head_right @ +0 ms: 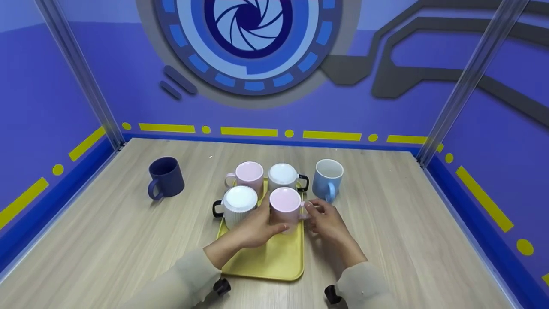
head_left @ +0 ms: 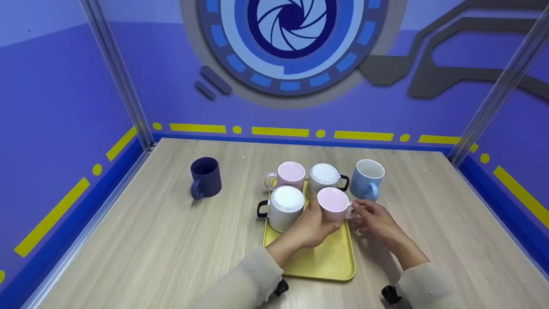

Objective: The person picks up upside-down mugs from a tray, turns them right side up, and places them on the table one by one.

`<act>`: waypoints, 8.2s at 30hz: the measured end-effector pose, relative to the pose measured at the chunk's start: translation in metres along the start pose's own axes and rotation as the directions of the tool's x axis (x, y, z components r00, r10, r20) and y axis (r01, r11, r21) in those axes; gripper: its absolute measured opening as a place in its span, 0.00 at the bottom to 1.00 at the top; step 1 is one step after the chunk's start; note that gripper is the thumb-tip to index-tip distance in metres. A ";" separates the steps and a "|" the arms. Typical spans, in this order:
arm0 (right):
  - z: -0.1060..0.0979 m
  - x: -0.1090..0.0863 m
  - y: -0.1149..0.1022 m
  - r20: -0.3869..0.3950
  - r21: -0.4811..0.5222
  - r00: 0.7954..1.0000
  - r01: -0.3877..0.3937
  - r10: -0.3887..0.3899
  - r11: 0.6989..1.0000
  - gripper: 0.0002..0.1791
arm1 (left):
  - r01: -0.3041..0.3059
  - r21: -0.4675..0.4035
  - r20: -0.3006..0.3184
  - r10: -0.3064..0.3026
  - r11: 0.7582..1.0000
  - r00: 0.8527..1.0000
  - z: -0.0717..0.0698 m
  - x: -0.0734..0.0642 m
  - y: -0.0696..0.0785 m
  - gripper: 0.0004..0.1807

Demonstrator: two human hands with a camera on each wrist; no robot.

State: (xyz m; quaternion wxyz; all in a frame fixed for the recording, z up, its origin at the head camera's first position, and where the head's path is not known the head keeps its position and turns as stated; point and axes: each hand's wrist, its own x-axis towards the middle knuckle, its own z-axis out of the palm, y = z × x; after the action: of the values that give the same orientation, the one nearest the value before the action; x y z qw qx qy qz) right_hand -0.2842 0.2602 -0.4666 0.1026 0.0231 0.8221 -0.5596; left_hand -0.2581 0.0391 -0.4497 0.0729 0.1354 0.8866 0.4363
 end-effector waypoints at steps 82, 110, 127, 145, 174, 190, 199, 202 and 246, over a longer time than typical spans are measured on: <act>0.036 -0.068 -0.019 0.320 0.047 0.895 0.311 -0.310 0.949 0.18 | -0.245 0.169 -0.245 0.281 0.955 0.928 -0.030 -0.078 -0.026 0.47; 0.043 -0.071 -0.025 0.289 0.159 0.902 0.286 -0.322 0.945 0.16 | -0.279 0.222 -0.115 0.309 0.934 0.944 -0.041 -0.076 -0.027 0.52; 0.038 -0.076 -0.033 0.230 0.169 0.915 0.297 -0.330 0.940 0.16 | -0.498 0.498 -0.049 0.596 0.710 0.802 -0.056 -0.071 -0.040 0.70; 0.038 -0.086 -0.043 0.283 0.233 0.900 0.272 -0.332 0.934 0.22 | -0.553 0.606 -0.103 0.746 0.572 0.658 -0.050 -0.069 -0.042 0.67; 0.031 -0.091 -0.044 0.318 0.156 0.872 0.339 -0.372 0.928 0.22 | -0.704 0.261 -0.119 0.746 0.660 0.655 -0.057 -0.071 -0.038 0.57; 0.008 -0.115 -0.047 0.129 -0.333 0.705 0.693 -0.698 0.639 0.12 | -0.616 0.095 -0.114 0.623 0.782 0.774 -0.058 -0.072 -0.039 0.57; 0.016 -0.112 -0.046 0.257 -0.453 0.604 0.765 -0.754 0.458 0.12 | -0.519 -0.057 -0.092 0.514 0.853 0.853 -0.057 -0.078 -0.030 0.56; 0.018 -0.111 -0.045 0.277 -0.435 0.575 0.790 -0.770 0.433 0.13 | -0.507 -0.092 -0.085 0.500 0.857 0.862 -0.057 -0.079 -0.028 0.56; 0.030 -0.104 -0.025 0.353 -0.210 0.600 0.799 -0.718 0.564 0.14 | -0.066 -0.389 0.227 0.165 0.919 0.960 -0.066 -0.082 -0.023 0.49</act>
State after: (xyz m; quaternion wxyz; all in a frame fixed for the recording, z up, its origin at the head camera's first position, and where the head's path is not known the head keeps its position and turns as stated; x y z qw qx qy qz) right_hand -0.1824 0.2315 -0.4336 -0.0539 -0.4174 0.8177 -0.3928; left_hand -0.2006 -0.0482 -0.4268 0.1848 0.2263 0.7595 0.5813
